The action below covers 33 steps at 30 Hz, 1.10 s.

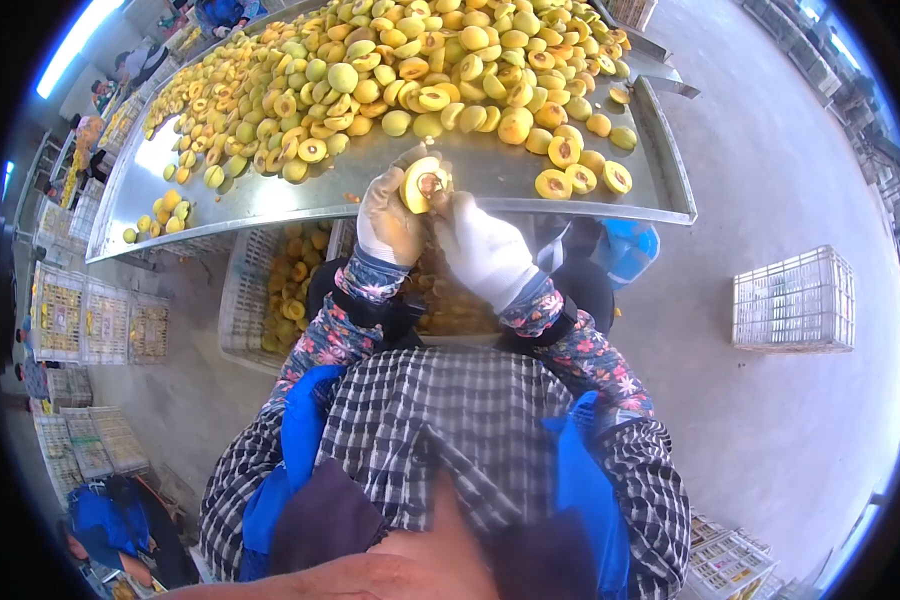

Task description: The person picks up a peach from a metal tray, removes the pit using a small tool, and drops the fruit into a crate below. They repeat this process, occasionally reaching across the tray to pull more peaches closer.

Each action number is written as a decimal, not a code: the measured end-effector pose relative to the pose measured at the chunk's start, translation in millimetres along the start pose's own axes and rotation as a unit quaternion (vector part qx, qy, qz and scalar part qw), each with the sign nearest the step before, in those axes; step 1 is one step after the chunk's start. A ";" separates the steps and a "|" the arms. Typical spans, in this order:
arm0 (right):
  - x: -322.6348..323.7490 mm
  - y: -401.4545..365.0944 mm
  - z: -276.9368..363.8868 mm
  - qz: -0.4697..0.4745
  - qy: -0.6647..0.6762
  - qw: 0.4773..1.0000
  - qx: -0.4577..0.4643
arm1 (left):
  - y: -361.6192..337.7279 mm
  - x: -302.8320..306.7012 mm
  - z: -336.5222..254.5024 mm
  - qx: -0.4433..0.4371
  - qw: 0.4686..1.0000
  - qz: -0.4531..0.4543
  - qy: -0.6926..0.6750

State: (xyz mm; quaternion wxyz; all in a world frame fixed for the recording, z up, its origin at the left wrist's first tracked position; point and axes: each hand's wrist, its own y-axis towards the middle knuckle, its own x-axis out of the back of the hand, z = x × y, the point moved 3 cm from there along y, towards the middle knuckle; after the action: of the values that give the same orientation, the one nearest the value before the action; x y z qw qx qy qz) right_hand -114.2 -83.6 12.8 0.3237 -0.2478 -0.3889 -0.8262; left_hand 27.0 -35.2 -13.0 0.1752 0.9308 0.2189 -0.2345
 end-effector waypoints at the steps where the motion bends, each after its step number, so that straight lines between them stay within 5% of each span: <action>1: -1.9 -2.0 -3.2 0.014 0.003 1.000 -0.007 | -3.2 -2.8 -0.5 0.040 0.986 0.012 -0.162; 2: -1.6 -2.9 -4.3 0.008 0.011 1.000 0.012 | -5.0 -6.0 -1.2 0.079 0.944 0.025 -0.319; 20: -10.3 -4.5 -0.7 0.037 -0.021 0.999 0.011 | -16.1 -7.1 5.4 -0.001 0.990 -0.115 -0.079; 26: 1.1 -0.2 -9.1 0.166 -0.102 0.981 -0.010 | -13.9 2.2 2.0 0.058 0.992 -0.101 0.057; 29: -4.8 -8.6 -19.1 0.125 0.048 0.991 0.005 | -6.2 17.1 5.4 0.133 0.990 -0.044 0.037; 32: -5.2 -3.4 -20.5 0.141 0.175 0.971 -0.088 | -8.2 -9.2 1.6 -0.150 0.980 -0.064 0.113; 33: -5.8 -3.7 -21.0 0.156 0.213 0.955 -0.138 | -12.4 -14.8 3.6 -0.157 0.978 -0.059 0.122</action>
State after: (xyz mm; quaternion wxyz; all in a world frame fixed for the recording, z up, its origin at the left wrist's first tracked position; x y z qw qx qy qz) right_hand -116.4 -96.7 -4.8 0.4861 -0.1661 -0.1497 -0.8449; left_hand 7.9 -31.1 -11.1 0.2772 0.8986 0.3276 -0.0921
